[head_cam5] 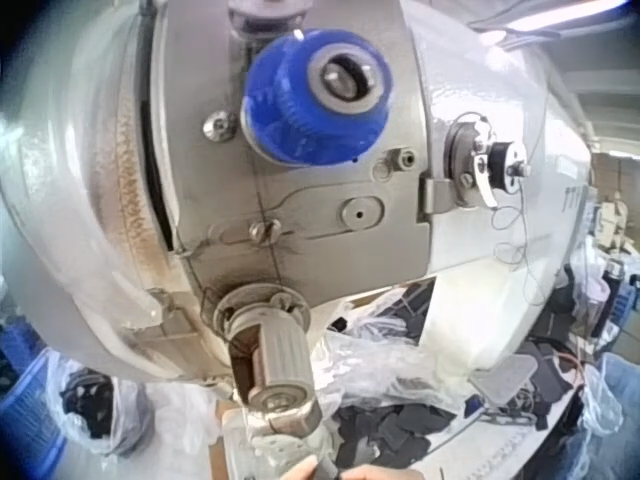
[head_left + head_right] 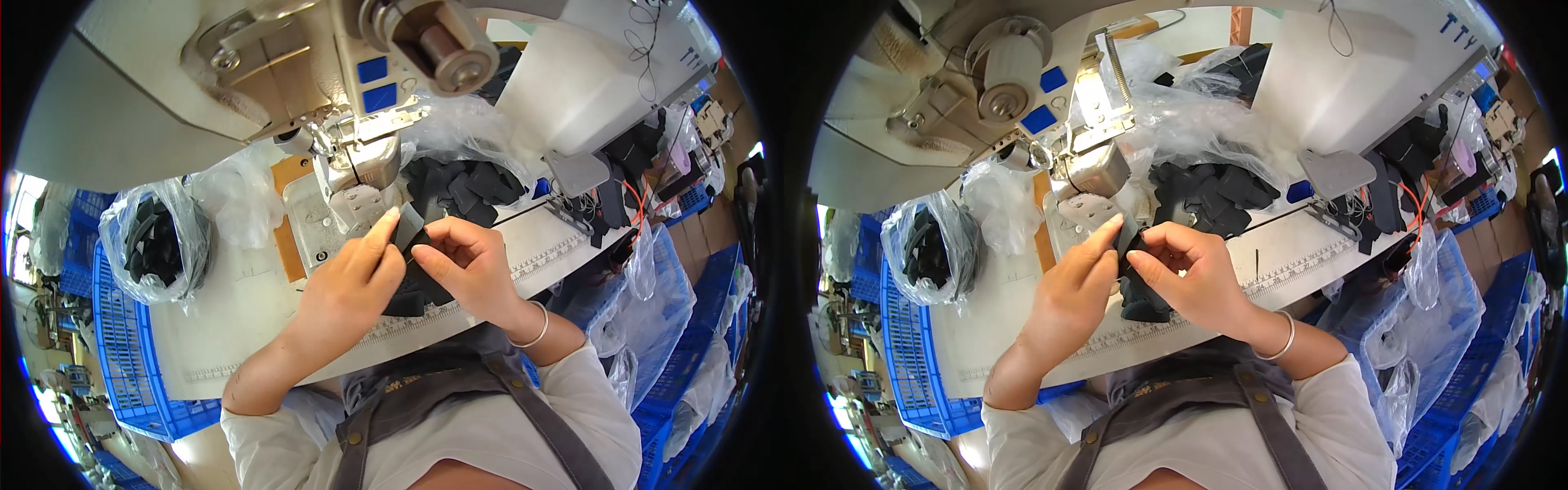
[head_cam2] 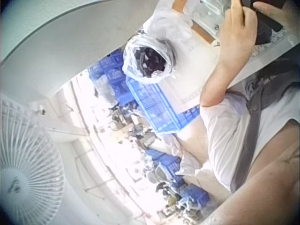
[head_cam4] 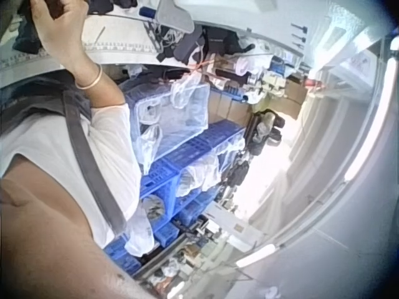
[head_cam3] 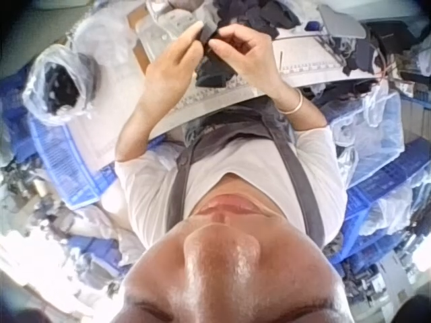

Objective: Stitching small black fabric components using an industrial sewing machine in a shoe factory.

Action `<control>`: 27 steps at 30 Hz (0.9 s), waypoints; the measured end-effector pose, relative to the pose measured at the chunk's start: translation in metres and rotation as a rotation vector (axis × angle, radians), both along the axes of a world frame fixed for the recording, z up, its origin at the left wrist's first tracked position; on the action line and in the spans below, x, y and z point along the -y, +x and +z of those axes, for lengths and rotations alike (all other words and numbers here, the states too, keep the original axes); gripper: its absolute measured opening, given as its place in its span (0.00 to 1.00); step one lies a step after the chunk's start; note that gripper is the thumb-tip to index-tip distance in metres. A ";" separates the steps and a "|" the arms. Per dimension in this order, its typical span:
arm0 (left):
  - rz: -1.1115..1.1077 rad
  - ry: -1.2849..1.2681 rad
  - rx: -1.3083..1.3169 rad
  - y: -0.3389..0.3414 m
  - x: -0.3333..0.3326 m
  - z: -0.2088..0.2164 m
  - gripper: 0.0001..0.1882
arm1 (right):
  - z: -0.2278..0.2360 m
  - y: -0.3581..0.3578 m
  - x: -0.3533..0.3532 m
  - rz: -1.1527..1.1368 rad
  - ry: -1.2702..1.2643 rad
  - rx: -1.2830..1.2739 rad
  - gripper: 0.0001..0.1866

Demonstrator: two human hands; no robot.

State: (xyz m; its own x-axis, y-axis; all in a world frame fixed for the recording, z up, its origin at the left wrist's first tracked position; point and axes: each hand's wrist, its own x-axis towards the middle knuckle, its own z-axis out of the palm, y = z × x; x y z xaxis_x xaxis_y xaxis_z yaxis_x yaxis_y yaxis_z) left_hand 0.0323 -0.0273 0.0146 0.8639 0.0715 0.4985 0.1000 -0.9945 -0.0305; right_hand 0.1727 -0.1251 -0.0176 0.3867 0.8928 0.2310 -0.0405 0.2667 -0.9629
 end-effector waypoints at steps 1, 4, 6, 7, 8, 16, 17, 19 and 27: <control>-0.072 -0.104 0.066 -0.001 -0.005 0.001 0.11 | 0.005 0.000 0.002 -0.005 0.007 0.021 0.06; -0.184 -0.244 0.122 -0.002 -0.013 0.009 0.15 | 0.009 0.000 0.002 -0.023 0.021 0.069 0.05; -0.221 -0.282 0.113 -0.001 -0.015 0.014 0.16 | 0.003 0.001 0.000 -0.063 0.052 0.103 0.06; -0.234 -0.357 0.146 0.000 -0.017 0.015 0.16 | 0.001 0.001 -0.001 -0.092 0.081 0.137 0.06; -0.246 -0.433 0.179 0.000 -0.018 0.016 0.16 | 0.002 0.002 -0.002 -0.095 0.082 0.138 0.06; -0.142 -1.475 0.223 -0.001 -0.010 0.010 0.10 | 0.024 0.001 0.005 0.004 0.070 0.292 0.06; -0.118 -1.515 0.251 -0.002 -0.010 0.011 0.09 | 0.026 0.000 0.005 0.054 -0.034 0.143 0.06; -0.094 -1.556 0.280 -0.002 -0.009 0.015 0.08 | 0.021 0.005 0.006 0.097 -0.072 0.143 0.06; -0.160 -1.195 0.342 -0.011 -0.016 0.021 0.04 | 0.024 -0.002 0.007 0.003 -0.063 0.116 0.05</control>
